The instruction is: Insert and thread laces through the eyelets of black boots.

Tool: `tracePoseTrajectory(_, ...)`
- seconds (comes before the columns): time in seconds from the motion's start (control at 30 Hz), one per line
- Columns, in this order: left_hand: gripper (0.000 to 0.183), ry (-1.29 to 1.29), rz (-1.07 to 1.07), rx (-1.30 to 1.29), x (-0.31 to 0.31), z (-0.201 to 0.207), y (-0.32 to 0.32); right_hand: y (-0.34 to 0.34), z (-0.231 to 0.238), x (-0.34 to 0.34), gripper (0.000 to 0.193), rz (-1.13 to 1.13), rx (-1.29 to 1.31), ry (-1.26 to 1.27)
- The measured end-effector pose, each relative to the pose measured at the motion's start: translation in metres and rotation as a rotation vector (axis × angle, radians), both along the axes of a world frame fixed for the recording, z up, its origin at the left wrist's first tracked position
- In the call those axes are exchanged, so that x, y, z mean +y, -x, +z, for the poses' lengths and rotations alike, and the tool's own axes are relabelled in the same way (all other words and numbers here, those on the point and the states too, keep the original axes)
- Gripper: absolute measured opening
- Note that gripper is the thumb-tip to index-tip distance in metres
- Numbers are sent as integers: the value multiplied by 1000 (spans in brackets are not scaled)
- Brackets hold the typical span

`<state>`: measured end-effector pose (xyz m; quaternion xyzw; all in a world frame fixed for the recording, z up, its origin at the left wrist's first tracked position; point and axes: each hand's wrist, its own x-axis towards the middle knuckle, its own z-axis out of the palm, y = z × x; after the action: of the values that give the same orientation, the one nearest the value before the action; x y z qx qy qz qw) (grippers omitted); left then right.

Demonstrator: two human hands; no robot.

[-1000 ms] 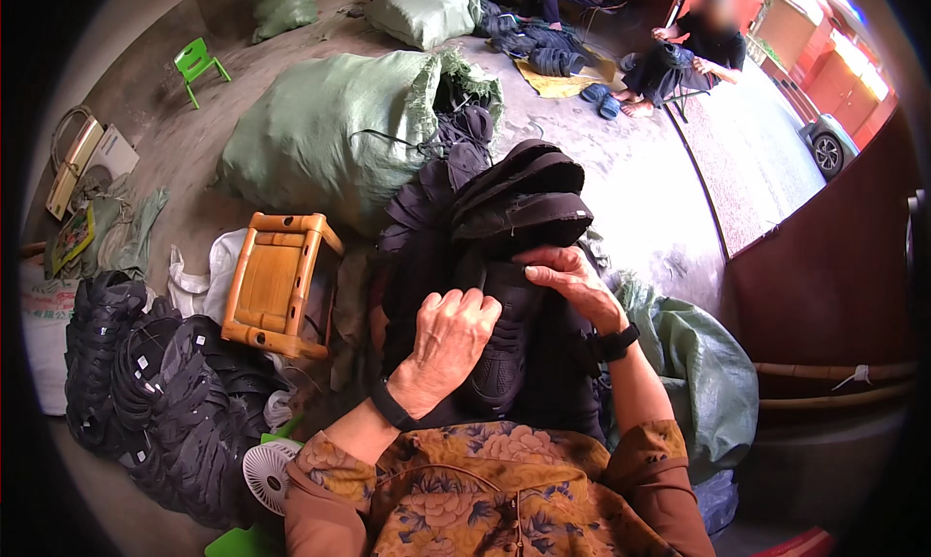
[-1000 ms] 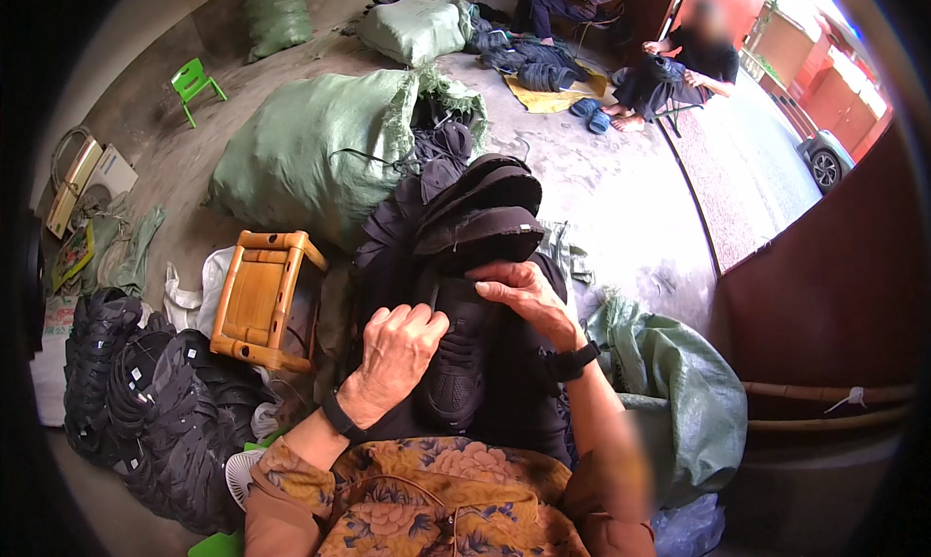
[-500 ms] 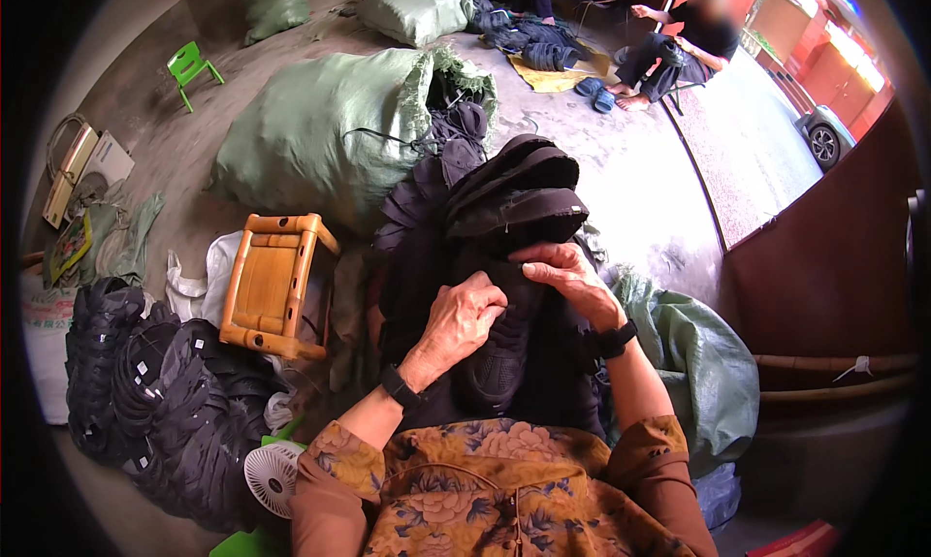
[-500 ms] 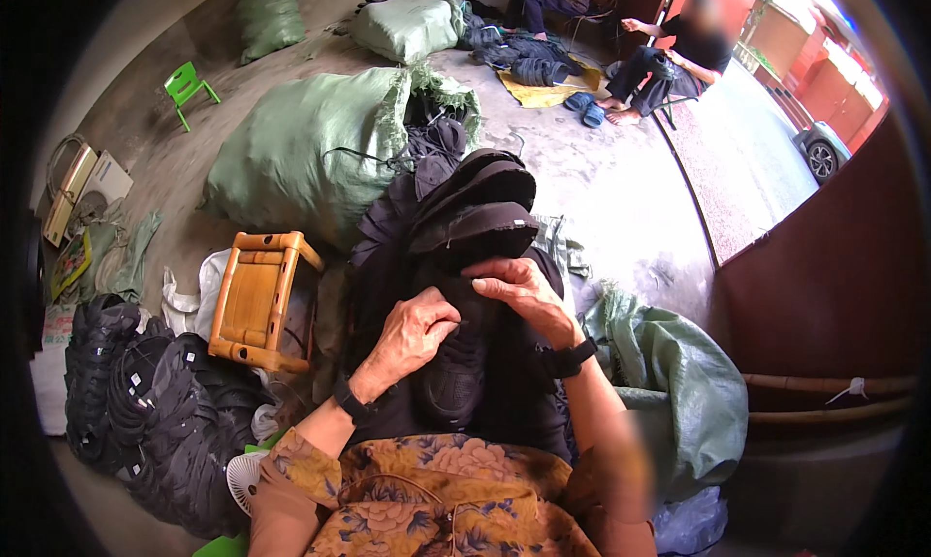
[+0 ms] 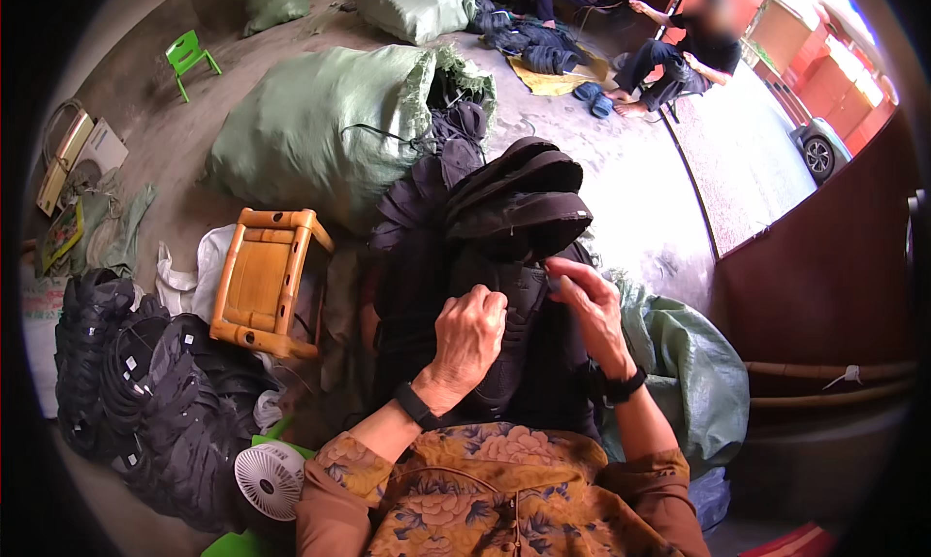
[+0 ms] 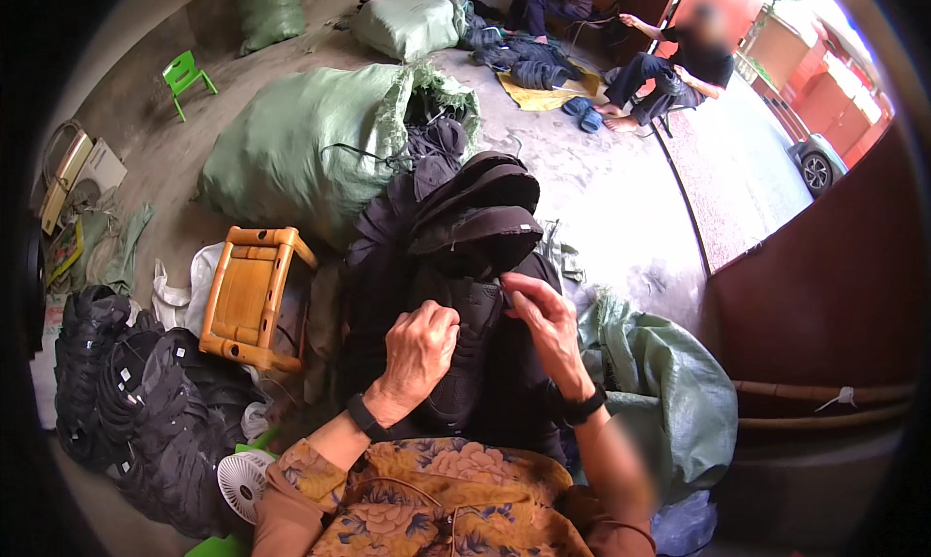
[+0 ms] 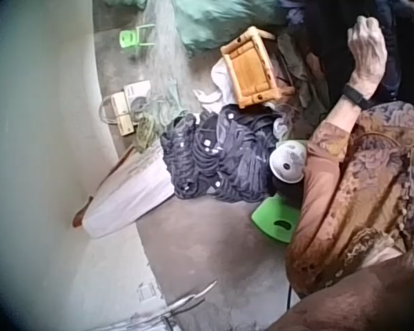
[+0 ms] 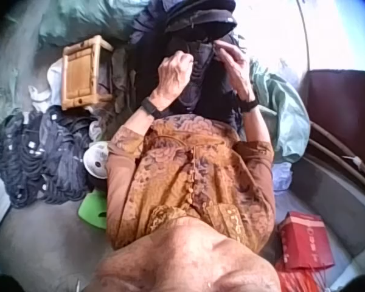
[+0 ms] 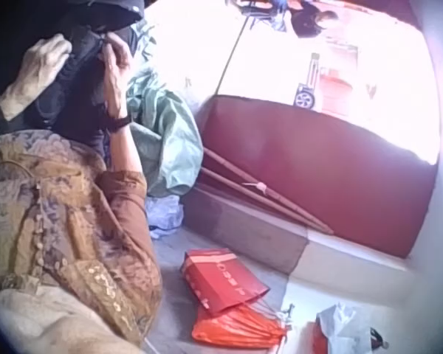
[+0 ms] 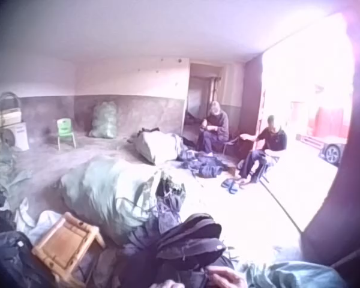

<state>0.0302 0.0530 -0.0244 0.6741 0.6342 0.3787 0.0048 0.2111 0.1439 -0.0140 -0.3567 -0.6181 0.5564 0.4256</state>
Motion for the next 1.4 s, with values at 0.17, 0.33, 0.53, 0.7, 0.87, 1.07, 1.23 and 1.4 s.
tracePoseTrajectory(0.17, 6, 213, -115, -172, 6, 2, 10, -3, -7, -29, 12, 49, -313, 184)
tracePoseTrajectory(0.33, 9, 190, -177, -288, -2, 5, 17, 4, -9, -27, 14, 133, -346, 147)
tracePoseTrajectory(0.53, 6, 74, -43, 165, -6, 4, 3, 6, -7, -25, 16, 165, -338, 167)
tracePoseTrajectory(0.7, 5, 229, -128, -186, 6, 2, 13, 9, -3, -23, 18, 186, -379, 135)
tracePoseTrajectory(0.87, 4, 222, -211, -473, 8, -5, 20, 18, 8, -20, 31, 200, -665, -209)
tracePoseTrajectory(1.07, 9, 102, -115, -386, 8, -11, 7, 30, 8, -18, 36, 149, -879, -786)
tracePoseTrajectory(1.23, 12, 346, -257, -672, 6, 4, 34, 16, 5, -18, 37, 35, -729, -782)
tracePoseTrajectory(1.4, 14, 350, -199, -540, 7, 13, 46, -2, 8, -21, 29, -284, -589, -367)
